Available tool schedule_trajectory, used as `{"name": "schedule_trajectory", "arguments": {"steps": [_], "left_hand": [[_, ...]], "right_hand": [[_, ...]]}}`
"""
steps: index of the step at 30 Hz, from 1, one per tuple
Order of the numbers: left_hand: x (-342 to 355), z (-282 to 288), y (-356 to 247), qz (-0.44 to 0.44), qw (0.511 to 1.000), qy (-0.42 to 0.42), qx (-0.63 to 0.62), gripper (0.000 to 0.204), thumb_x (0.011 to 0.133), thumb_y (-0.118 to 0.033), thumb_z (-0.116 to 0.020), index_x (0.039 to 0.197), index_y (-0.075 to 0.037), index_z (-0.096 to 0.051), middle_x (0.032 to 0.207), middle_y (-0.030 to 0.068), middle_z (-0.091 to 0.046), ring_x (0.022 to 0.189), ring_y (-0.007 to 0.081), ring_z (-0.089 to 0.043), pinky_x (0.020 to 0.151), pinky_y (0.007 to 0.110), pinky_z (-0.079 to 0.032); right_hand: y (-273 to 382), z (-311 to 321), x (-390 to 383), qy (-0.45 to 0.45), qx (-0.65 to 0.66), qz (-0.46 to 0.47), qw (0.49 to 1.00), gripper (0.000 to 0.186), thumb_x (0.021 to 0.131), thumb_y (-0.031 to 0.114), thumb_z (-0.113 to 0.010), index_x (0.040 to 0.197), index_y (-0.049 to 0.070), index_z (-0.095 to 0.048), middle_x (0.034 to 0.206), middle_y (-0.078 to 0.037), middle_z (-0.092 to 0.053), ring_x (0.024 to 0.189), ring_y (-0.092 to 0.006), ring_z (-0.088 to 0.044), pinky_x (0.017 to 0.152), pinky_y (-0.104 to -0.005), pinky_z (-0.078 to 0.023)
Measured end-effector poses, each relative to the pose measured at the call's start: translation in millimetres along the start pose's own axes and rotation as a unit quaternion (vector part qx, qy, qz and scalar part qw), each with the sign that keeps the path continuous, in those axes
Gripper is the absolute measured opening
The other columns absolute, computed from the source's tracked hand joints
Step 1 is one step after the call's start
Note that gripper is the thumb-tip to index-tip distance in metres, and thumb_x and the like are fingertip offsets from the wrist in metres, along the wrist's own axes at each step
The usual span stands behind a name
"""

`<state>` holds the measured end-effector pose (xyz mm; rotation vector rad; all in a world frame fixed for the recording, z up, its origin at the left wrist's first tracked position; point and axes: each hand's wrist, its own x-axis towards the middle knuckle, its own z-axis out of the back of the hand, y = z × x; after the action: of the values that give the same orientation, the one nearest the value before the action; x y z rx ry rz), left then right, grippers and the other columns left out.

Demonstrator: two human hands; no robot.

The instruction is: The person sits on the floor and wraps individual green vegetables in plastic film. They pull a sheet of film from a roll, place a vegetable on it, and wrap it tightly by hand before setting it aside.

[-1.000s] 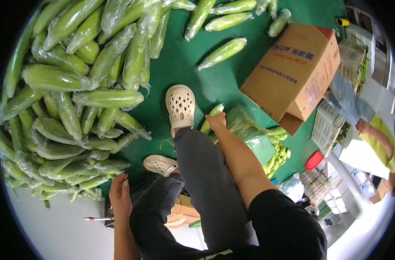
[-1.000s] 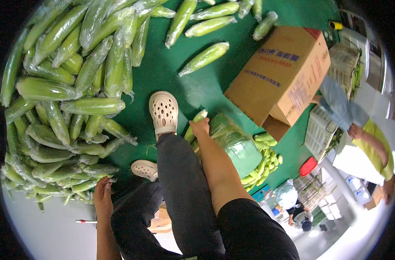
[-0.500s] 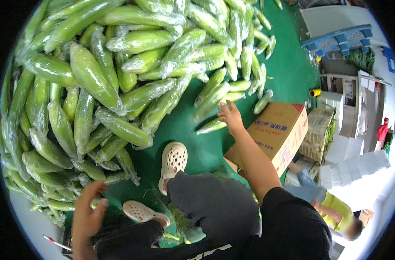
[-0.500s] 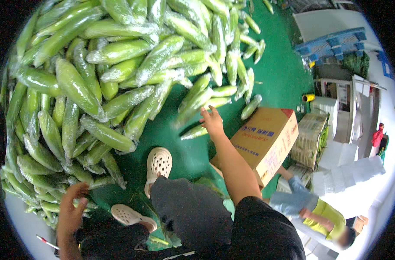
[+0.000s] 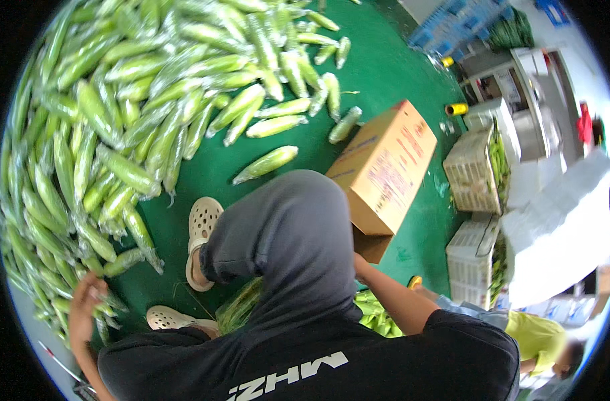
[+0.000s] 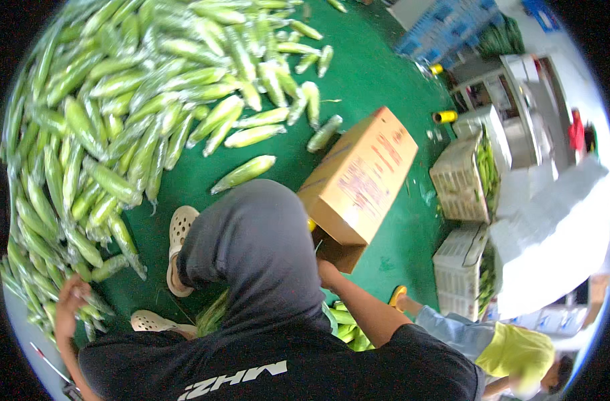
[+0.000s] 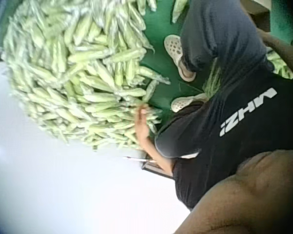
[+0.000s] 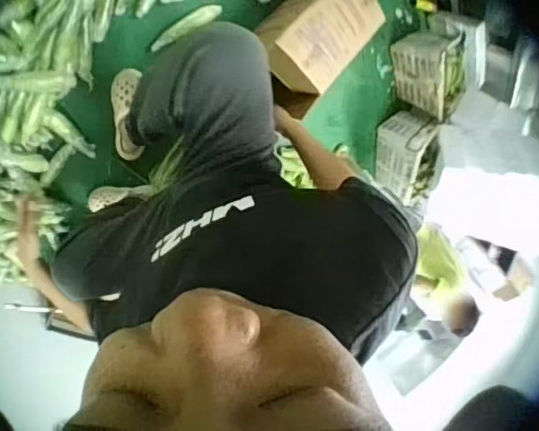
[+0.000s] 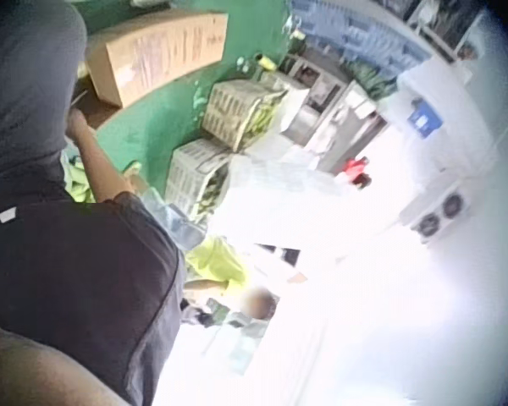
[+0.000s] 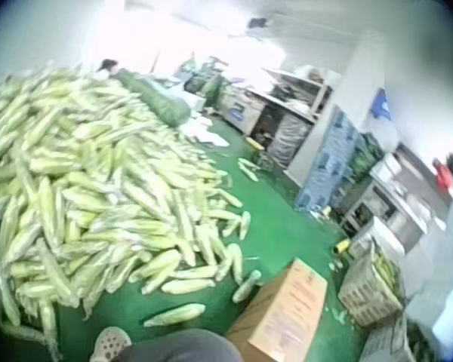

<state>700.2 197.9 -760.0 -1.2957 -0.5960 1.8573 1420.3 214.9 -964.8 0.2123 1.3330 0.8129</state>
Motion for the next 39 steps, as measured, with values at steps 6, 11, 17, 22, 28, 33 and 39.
{"name": "schedule_trajectory", "arguments": {"steps": [6,11,17,22,28,33,39], "left_hand": [[-53.0,-27.1,-27.0,0.13,0.989,0.066,0.028,0.053,0.103,-0.039,-0.061,0.144,-0.007,-0.055,0.115,0.0094,-0.07,0.1,0.0218,-0.069,0.08,0.037,-0.055],[-82.5,-15.6,3.2,0.098,0.994,0.008,0.057,0.058,0.103,-0.049,-0.056,0.145,-0.009,-0.055,0.117,0.0096,-0.07,0.099,0.0217,-0.069,0.08,0.038,-0.053],[-88.1,-16.9,-2.2,0.064,0.998,-0.005,0.025,0.063,0.103,-0.053,-0.054,0.144,-0.006,-0.054,0.117,0.0113,-0.069,0.099,0.0239,-0.069,0.08,0.038,-0.054],[-60.5,-14.1,1.0,0.043,0.999,0.007,0.013,0.062,0.104,-0.053,-0.055,0.144,-0.006,-0.055,0.115,0.0086,-0.07,0.097,0.0204,-0.067,0.08,0.034,-0.054],[-2.0,-41.4,-18.2,0.014,0.999,0.038,-0.004,0.052,0.106,-0.045,-0.055,0.141,-0.006,-0.058,0.112,0.0047,-0.069,0.095,0.0157,-0.064,0.08,0.032,-0.05],[0.7,-23.6,-11.7,0.012,0.999,0.012,0.03,0.048,0.106,-0.042,-0.054,0.139,-0.007,-0.06,0.107,0.0018,-0.067,0.092,0.0134,-0.061,0.076,0.029,-0.047],[43.3,-56.1,-52.1,0.006,0.995,0.057,0.085,0.054,0.104,-0.047,-0.057,0.139,-0.006,-0.06,0.105,0.0015,-0.065,0.09,0.0134,-0.058,0.073,0.028,-0.046]], "right_hand": [[-22.8,0.0,95.1,-0.323,-0.005,-0.012,0.946,0.076,0.087,0.035,-0.078,0.145,-0.002,-0.045,0.137,-0.031,-0.057,0.125,-0.0448,-0.058,0.104,-0.0468,-0.048],[28.5,-35.6,113.4,-0.381,0.023,-0.012,0.924,0.079,0.076,0.037,-0.086,0.139,0.003,-0.055,0.141,-0.027,-0.057,0.129,-0.0428,-0.056,0.107,-0.0447,-0.049],[53.3,-51.0,110.1,-0.379,-0.155,0.052,0.911,0.061,0.082,0.041,-0.08,0.128,0.005,-0.064,0.134,-0.025,-0.064,0.121,-0.0414,-0.063,0.102,-0.047,-0.051],[-0.8,-24.0,164.8,-0.387,-0.227,0.074,0.891,0.031,0.093,0.028,-0.06,0.107,0.005,-0.076,0.112,-0.026,-0.071,0.098,-0.0441,-0.07,0.087,-0.0527,-0.056],[-42.2,106.4,130.9,-0.505,-0.377,0.11,0.768,0.04,0.101,0.032,-0.058,0.135,0.01,-0.065,0.131,-0.015,-0.067,0.126,-0.0356,-0.058,0.106,-0.0464,-0.046],[113.1,81.5,-65.3,-0.318,0.553,0.135,0.758,0.025,0.107,0.025,-0.05,0.126,0.009,-0.055,0.11,-0.01,-0.065,0.093,-0.0247,-0.064,0.075,-0.0439,-0.058],[90.9,111.6,-211.9,-0.36,0.536,0.1,0.757,0.028,0.107,0.019,-0.039,0.121,-0.003,-0.049,0.098,-0.018,-0.064,0.079,-0.028,-0.066,0.067,-0.0419,-0.06]]}}
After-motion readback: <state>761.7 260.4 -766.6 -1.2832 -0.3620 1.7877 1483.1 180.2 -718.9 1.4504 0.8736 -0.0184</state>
